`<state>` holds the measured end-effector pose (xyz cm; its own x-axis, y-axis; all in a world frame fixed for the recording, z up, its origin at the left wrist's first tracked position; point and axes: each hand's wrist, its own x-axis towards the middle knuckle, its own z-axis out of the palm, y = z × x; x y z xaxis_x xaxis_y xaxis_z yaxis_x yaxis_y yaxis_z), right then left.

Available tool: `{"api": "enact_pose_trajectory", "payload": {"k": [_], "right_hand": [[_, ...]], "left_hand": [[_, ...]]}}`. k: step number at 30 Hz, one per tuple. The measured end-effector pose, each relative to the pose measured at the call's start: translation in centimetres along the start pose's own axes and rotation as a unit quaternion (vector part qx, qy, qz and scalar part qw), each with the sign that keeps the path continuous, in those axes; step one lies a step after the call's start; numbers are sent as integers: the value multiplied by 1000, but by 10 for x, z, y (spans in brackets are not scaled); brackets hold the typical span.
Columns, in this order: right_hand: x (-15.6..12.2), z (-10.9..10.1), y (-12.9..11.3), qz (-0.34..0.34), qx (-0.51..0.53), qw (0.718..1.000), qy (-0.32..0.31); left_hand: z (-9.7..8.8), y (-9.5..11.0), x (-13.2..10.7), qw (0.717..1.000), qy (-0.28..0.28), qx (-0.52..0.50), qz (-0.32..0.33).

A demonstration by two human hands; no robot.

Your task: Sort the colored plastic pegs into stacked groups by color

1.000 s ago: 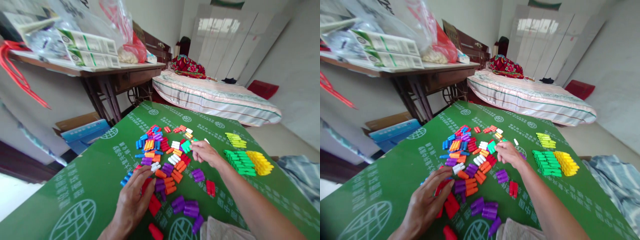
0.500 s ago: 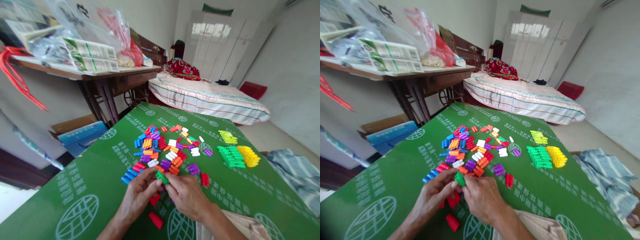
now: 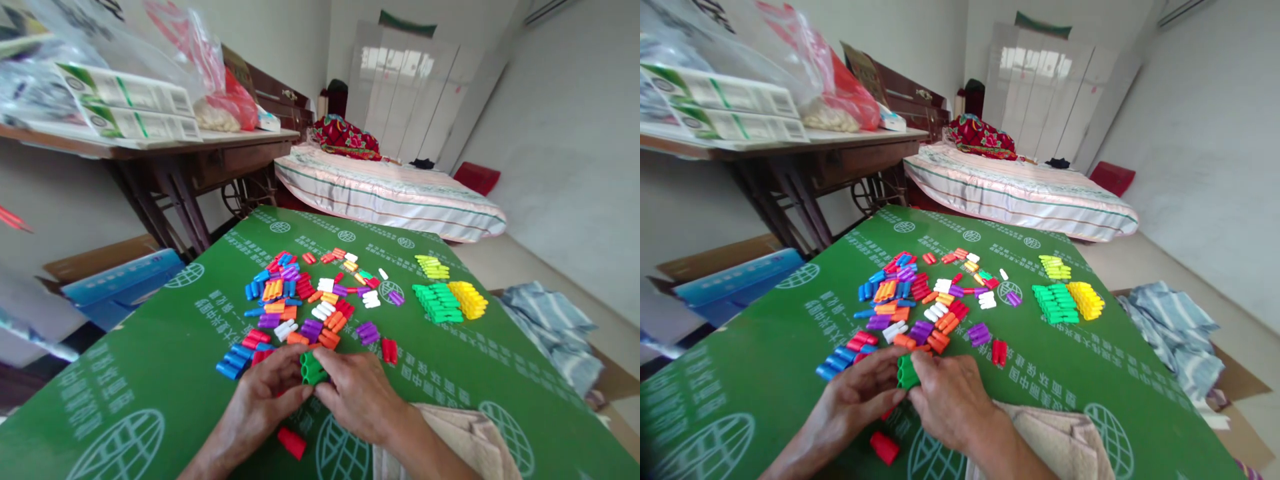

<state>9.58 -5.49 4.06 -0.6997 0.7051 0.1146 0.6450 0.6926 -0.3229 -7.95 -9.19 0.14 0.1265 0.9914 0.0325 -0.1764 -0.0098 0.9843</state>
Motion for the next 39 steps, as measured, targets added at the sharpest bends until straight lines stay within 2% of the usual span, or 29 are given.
{"api": "enact_pose_trajectory", "payload": {"k": [11, 14, 18, 21, 25, 29, 33, 39], "right_hand": [[-5, 3, 6, -41, -55, 998, -3], [-8, -6, 17, -35, -63, 997, -7], [-17, -30, 61, 22, -87, 995, -41], [-24, -54, 114, 101, -124, 984, -74], [-31, -84, 188, 198, -193, 956, -99], [-33, -101, 241, 231, -208, 944, -113], [-29, -105, 265, 234, -209, 942, -118], [-21, -104, 272, 211, -206, 943, -154]], "left_hand": [[1, -11, 3, 1000, -24, -3, -13], [-2, -10, 1, 999, 0, 36, -5], [-8, 1, 0, 996, 36, 85, -12], [-12, 5, 2, 994, 63, 94, 3], [-10, 7, 4, 991, 94, 89, 28], [-3, 15, 2, 984, 157, 84, 23], [-3, 23, 1, 978, 179, 105, 12], [-8, 24, 2, 969, 219, 114, -30]]}}
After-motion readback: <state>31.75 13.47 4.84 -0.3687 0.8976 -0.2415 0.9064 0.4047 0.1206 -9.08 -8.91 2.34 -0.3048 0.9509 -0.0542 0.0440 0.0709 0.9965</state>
